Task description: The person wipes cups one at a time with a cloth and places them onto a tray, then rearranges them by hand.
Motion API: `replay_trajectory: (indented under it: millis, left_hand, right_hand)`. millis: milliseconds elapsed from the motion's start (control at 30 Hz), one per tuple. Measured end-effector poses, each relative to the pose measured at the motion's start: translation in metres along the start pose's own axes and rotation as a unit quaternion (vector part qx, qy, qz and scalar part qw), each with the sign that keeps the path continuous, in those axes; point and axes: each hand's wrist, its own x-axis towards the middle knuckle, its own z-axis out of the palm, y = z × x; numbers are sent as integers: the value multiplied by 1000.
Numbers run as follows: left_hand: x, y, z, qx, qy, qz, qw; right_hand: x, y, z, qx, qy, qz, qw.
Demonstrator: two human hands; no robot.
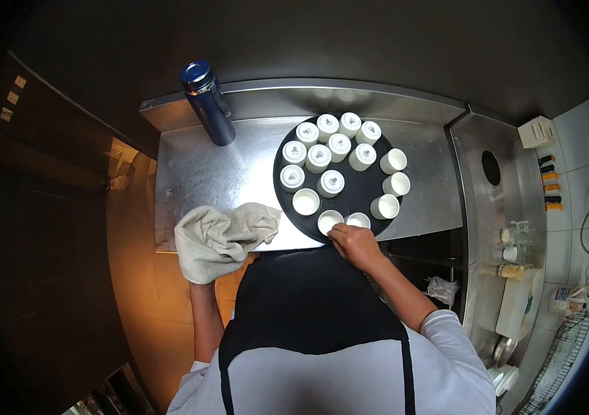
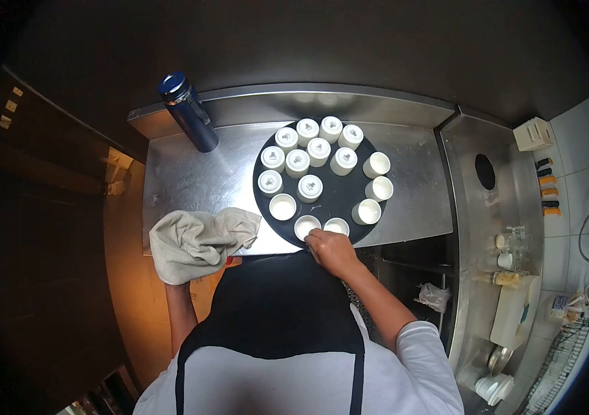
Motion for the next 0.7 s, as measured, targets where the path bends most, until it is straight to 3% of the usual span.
replay_trajectory:
  millis: [300,433,533,667,700]
  left_hand:
    - [-3,-18,-27,-41,48,-26,998]
    - [-2,-7,-8,49,55,-9,997]
    - [9,5,2,109,7,8,994]
    - [11,9,10,38,25,4,999]
    - [10,6,10,2,38,1,999]
  right_hand:
    - [29,-27,-25,21,60,10,998]
    - [65,-31,-9,9,101,-28,994]
    - [84,-24,24,-36,-3,-22,999]
    - [83,-24,30,-23,-1,-39,999]
    - [80,-23,28,-7,36,-30,999]
